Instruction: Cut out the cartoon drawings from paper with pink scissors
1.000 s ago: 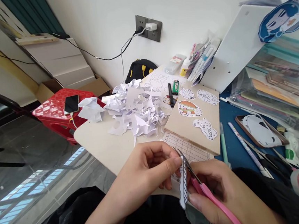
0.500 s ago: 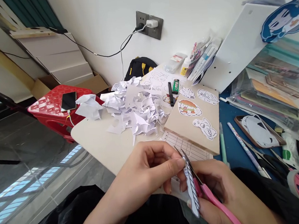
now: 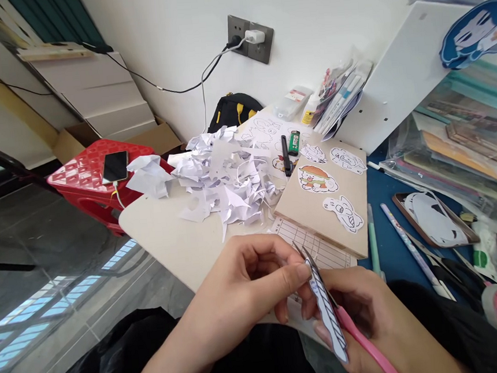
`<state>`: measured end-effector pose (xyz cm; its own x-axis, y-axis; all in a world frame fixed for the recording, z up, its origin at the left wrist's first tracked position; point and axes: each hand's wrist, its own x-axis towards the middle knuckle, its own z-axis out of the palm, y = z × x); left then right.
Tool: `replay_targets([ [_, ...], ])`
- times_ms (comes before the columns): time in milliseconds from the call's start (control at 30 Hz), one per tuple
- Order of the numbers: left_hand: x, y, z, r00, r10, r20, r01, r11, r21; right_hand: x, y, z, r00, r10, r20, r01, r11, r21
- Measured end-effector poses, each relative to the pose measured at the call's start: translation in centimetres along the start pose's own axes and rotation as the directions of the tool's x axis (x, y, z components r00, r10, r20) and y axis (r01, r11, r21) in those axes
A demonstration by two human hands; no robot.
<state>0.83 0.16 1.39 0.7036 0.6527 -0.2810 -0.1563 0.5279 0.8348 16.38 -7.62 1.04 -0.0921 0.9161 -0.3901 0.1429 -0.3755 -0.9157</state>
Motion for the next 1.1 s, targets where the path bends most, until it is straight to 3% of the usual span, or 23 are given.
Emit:
replay_targets([
  [1100, -0.26, 0.38, 0.16, 1.000, -0.022, -0.003, 0.022, 0.999, -0.025, 0.11, -0.06, -0.29, 0.999, -0.007, 0.047, 0.012, 0.996, -0.093],
])
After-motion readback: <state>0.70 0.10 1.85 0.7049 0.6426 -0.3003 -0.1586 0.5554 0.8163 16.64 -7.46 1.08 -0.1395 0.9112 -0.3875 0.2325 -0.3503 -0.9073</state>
